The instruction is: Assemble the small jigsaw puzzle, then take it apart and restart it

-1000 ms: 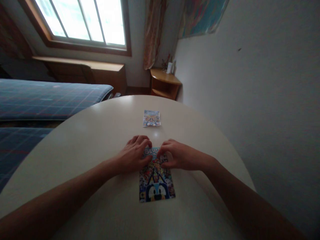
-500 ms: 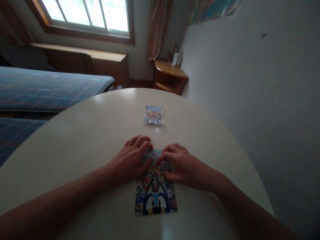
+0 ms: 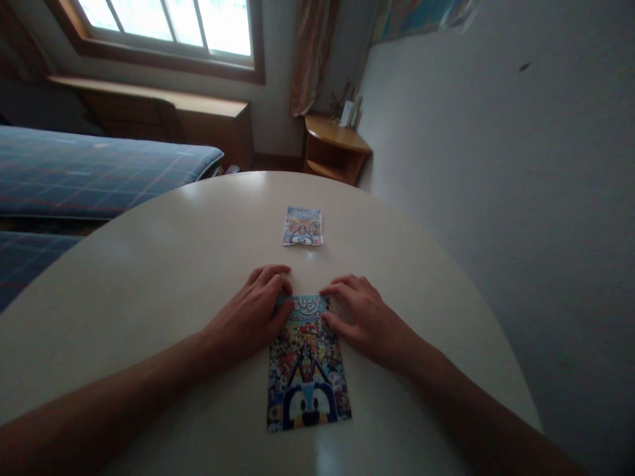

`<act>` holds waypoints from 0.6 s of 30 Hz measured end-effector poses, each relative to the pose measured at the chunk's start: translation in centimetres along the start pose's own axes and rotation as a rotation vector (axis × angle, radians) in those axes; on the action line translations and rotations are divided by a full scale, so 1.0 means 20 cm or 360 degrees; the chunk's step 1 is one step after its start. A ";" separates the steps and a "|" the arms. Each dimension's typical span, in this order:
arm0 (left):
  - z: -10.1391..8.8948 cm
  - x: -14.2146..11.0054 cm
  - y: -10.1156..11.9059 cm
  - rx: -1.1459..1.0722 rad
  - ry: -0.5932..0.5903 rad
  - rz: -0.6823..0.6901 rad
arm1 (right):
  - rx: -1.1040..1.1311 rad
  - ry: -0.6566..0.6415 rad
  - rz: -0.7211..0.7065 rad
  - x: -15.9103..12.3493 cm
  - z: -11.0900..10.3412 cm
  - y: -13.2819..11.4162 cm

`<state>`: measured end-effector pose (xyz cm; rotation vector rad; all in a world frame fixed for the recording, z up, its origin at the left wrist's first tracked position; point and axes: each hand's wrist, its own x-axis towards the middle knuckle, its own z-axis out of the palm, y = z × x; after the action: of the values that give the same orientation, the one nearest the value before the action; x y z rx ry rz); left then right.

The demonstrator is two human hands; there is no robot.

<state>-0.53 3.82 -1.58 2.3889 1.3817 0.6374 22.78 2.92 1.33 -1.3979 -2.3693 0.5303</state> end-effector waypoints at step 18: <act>-0.02 0.02 0.07 0.0443 0.0130 -0.0005 | -0.0017 0.0072 0.0092 0.01 0.03 0.01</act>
<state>0.41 3.56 -0.55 2.5981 1.6010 0.5806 22.53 3.06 0.68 -1.4715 -2.3056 0.4972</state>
